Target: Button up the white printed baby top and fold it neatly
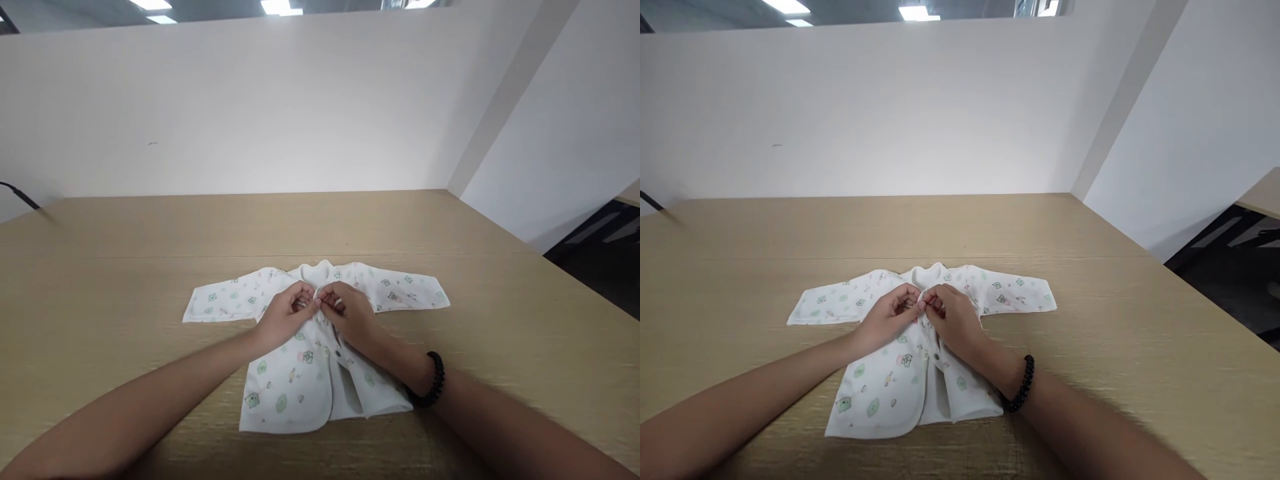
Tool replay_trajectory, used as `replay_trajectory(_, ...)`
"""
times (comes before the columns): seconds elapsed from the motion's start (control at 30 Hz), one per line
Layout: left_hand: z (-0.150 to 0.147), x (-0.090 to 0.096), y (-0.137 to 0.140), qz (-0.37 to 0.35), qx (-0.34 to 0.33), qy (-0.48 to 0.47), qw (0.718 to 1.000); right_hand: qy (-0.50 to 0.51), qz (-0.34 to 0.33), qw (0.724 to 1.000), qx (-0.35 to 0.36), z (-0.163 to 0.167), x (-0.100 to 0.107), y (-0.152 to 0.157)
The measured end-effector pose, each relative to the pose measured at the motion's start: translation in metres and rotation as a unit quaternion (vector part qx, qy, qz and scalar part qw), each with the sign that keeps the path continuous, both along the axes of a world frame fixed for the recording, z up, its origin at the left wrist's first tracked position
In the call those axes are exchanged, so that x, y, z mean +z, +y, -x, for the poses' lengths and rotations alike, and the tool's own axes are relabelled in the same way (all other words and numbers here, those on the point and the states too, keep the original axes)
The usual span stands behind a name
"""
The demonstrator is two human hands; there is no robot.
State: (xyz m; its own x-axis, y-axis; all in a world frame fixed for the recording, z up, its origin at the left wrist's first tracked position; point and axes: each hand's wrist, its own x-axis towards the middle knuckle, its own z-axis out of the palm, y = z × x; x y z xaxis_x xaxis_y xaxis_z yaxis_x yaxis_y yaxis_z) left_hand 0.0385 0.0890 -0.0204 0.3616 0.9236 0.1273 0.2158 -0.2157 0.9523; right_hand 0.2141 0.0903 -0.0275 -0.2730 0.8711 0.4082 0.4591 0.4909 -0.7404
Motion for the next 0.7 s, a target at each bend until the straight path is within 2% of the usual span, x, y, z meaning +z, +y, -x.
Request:
replay_trajectory(0.23, 0.0017, -0.0044, 0.0023, -0.006, -0.003, 0.010, 1.000, 0.014, 0.042, 0.999, 0.000, -0.0002, -0.0014, -0.0025)
replay_trajectory(0.43, 0.0018, -0.0051, 0.0016, -0.008, 0.005, 0.019, 1.000, 0.018, 0.037, 0.999, 0.006, -0.0008, -0.0002, -0.0037)
replay_trajectory(0.7, 0.0021, -0.0006, 0.0014, -0.003, 0.005, -0.011, 1.000, -0.034, 0.004, 0.999, 0.017, -0.0018, 0.0033, -0.0043)
